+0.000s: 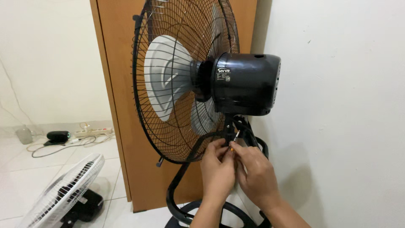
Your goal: The person disassembles a black pedestal fan, first loosening the knob that clamps the fan head to the pole and detaching the head, then moving the base to a small table and using a screwdriver to unscrew the central cover of the round fan base, working on the screws by hand and with the screwdriver.
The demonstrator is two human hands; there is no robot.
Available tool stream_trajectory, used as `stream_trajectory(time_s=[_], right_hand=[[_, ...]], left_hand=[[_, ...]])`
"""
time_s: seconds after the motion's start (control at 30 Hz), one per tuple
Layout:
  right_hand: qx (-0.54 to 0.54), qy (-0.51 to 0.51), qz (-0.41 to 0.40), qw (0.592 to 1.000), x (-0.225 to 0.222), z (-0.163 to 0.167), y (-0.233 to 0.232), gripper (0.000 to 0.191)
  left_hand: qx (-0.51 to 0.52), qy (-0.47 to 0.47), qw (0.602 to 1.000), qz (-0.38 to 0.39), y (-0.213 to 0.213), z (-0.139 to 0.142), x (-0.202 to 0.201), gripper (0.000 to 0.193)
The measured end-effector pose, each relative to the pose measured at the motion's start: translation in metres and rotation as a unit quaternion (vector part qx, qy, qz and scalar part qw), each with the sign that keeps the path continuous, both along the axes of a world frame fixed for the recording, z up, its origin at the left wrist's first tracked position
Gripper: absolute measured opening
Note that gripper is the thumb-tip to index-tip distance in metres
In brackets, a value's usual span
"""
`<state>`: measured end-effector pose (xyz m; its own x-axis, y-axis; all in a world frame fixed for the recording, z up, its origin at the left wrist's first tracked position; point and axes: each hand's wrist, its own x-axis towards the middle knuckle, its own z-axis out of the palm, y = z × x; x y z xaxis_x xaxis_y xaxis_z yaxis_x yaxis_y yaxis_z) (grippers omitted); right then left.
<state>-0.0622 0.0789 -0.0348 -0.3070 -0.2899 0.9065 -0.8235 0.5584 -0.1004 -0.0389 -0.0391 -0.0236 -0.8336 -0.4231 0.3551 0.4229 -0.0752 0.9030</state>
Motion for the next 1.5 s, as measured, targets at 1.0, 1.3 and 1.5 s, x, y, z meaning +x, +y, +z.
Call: stream_trajectory(time_s=[1.0, 1.3, 1.5], right_hand=[[-0.059, 0.052, -0.107, 0.991, 0.004, 0.013, -0.048, 0.027], [-0.05, 0.06, -0.119, 0.99, 0.005, 0.014, -0.055, 0.026], [-0.05, 0.051, -0.132, 0.989, 0.008, 0.018, -0.052, 0.028]], left_hand=[[-0.286, 0.095, 0.953, 0.03, -0.131, -0.036, 0.0, 0.069], [-0.084, 0.132, 0.987, 0.029, -0.099, -0.026, 0.012, 0.065], [-0.068, 0.136, 0.988, 0.016, -0.098, -0.029, 0.011, 0.068]])
